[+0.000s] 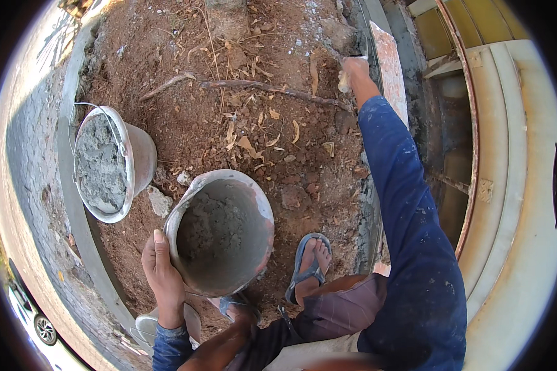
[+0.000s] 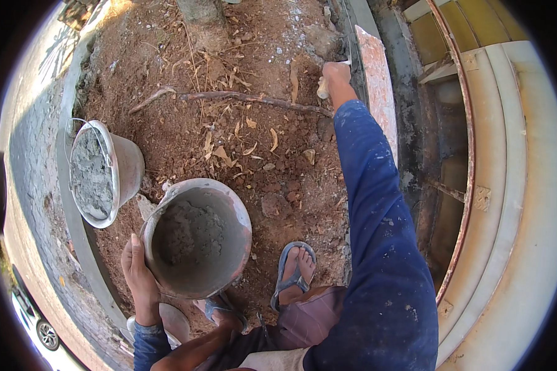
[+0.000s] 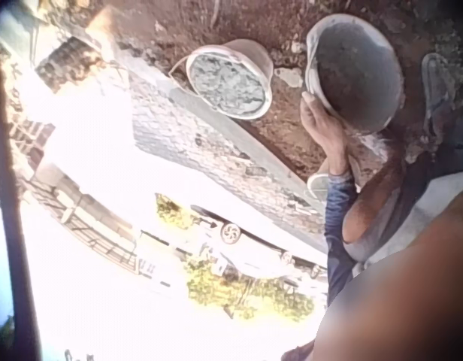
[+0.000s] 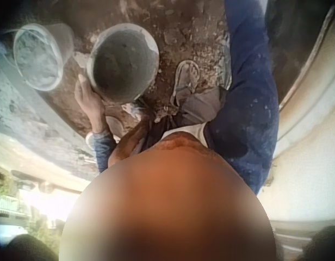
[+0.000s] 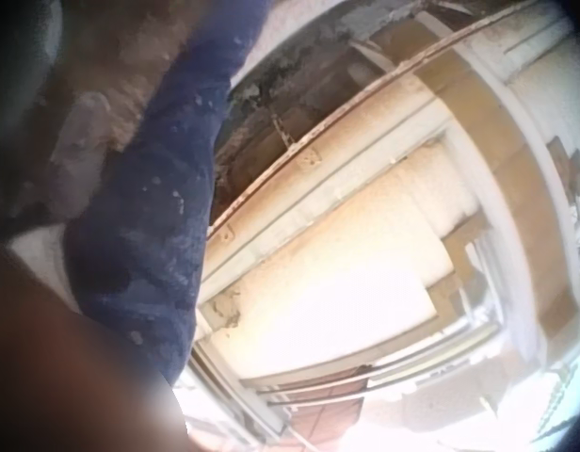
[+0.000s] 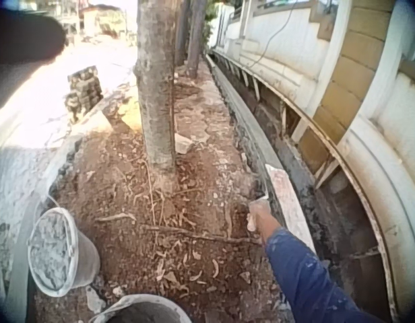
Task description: Apply mortar to the side of a curb or planter edge using a trowel.
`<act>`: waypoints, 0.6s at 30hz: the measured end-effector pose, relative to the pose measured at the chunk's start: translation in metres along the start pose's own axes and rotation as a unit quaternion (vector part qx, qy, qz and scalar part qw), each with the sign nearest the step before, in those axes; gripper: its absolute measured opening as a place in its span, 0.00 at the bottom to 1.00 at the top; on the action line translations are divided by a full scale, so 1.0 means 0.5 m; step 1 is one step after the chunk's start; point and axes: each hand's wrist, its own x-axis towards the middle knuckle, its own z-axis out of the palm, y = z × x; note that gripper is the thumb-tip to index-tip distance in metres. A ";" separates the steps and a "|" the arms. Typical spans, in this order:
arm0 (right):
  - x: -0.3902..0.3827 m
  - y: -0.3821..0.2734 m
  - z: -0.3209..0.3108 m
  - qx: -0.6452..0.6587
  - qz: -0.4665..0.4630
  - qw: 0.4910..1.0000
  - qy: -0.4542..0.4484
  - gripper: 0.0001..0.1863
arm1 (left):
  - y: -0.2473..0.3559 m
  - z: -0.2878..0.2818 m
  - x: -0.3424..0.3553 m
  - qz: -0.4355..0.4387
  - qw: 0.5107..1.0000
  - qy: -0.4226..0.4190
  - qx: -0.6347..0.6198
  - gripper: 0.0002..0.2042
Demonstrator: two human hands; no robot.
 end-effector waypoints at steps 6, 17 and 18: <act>0.001 0.004 0.017 0.013 -0.006 0.998 0.055 0.11 | -0.012 -0.019 -0.002 -0.004 1.000 -0.017 0.006 0.20; -0.047 0.101 0.017 0.041 -0.080 0.986 0.138 0.11 | -0.018 -0.035 -0.005 0.005 0.999 -0.031 -0.015 0.21; -0.069 0.112 0.019 0.033 -0.071 0.988 0.130 0.12 | -0.020 -0.036 -0.005 0.003 0.999 -0.027 -0.023 0.21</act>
